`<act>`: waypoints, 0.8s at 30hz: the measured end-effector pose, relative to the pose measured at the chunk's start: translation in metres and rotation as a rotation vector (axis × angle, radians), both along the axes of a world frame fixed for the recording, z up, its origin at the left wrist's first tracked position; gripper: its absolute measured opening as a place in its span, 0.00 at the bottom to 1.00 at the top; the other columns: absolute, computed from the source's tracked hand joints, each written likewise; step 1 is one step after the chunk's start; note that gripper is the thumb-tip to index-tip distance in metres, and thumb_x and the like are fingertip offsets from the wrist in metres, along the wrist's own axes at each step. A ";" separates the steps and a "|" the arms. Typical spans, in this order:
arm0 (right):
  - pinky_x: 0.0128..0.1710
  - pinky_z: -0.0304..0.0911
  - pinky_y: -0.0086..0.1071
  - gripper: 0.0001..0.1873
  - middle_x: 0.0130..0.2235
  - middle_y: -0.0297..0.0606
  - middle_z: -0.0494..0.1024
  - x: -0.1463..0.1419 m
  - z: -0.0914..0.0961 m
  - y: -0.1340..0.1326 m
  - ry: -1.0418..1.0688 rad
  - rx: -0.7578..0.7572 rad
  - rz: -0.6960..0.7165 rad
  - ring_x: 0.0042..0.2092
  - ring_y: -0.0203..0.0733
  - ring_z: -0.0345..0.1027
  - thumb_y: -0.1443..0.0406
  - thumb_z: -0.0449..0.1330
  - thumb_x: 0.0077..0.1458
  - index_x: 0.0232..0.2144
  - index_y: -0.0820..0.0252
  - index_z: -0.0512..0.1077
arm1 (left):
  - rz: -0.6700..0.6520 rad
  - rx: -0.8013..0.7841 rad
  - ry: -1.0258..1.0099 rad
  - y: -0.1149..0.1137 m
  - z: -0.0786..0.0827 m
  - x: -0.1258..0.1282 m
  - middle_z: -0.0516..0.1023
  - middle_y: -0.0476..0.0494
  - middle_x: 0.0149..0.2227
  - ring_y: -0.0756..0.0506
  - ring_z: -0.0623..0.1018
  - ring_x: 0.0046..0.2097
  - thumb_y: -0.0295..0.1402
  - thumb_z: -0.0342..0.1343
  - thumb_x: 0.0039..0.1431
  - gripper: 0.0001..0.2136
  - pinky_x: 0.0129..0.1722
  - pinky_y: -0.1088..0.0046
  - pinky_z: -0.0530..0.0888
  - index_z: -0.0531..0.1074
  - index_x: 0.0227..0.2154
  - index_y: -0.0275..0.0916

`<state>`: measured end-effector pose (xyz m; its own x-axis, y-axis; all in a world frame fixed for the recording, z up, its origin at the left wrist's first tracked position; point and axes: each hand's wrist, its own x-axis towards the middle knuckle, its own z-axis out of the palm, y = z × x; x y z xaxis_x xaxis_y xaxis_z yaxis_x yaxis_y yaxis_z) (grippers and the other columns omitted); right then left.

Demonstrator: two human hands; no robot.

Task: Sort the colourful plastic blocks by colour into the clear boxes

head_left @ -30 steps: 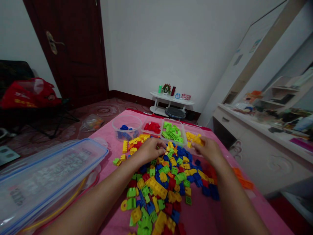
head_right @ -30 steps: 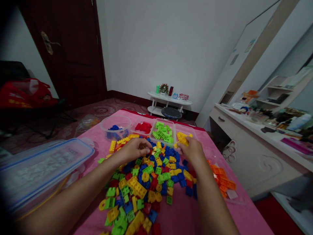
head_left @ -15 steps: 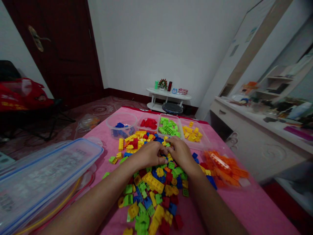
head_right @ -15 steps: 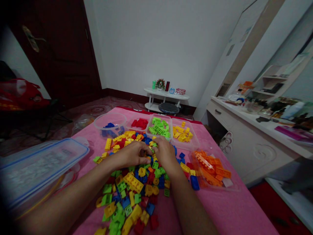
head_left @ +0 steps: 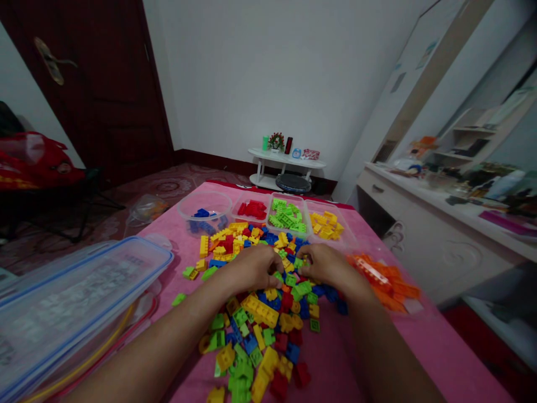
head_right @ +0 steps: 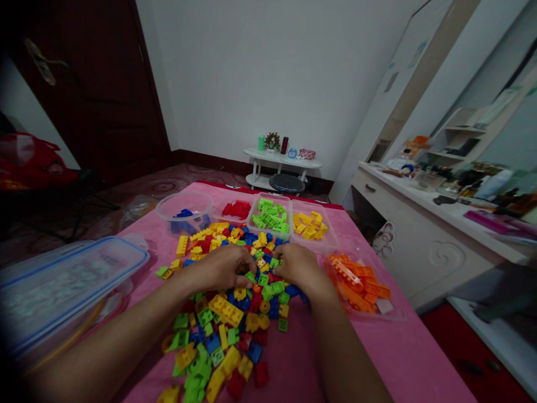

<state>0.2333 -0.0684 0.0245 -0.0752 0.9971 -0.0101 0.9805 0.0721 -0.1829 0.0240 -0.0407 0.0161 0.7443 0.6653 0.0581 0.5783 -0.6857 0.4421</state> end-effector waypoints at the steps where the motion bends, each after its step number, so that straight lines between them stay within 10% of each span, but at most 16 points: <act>1: 0.25 0.48 0.29 0.12 0.29 0.35 0.76 -0.003 -0.003 0.000 -0.017 0.011 0.002 0.30 0.40 0.67 0.64 0.63 0.40 0.33 0.53 0.76 | 0.002 -0.002 0.006 0.000 -0.001 0.000 0.79 0.48 0.31 0.47 0.73 0.31 0.39 0.63 0.44 0.13 0.25 0.75 0.59 0.79 0.36 0.45; 17: 0.22 0.53 0.26 0.08 0.21 0.30 0.70 0.002 0.020 -0.005 0.347 -0.157 0.155 0.24 0.35 0.62 0.64 0.62 0.42 0.28 0.61 0.75 | 0.098 -0.160 -0.149 0.019 0.006 -0.017 0.78 0.49 0.29 0.50 0.72 0.29 0.33 0.57 0.46 0.14 0.26 0.78 0.63 0.78 0.37 0.38; 24: 0.39 0.65 0.36 0.20 0.44 0.45 0.76 -0.012 0.012 0.015 0.595 0.643 -0.133 0.37 0.42 0.71 0.62 0.60 0.48 0.44 0.62 0.73 | 0.060 -0.131 -0.114 0.019 0.000 -0.015 0.77 0.51 0.27 0.51 0.70 0.27 0.34 0.57 0.46 0.11 0.25 0.79 0.61 0.77 0.34 0.38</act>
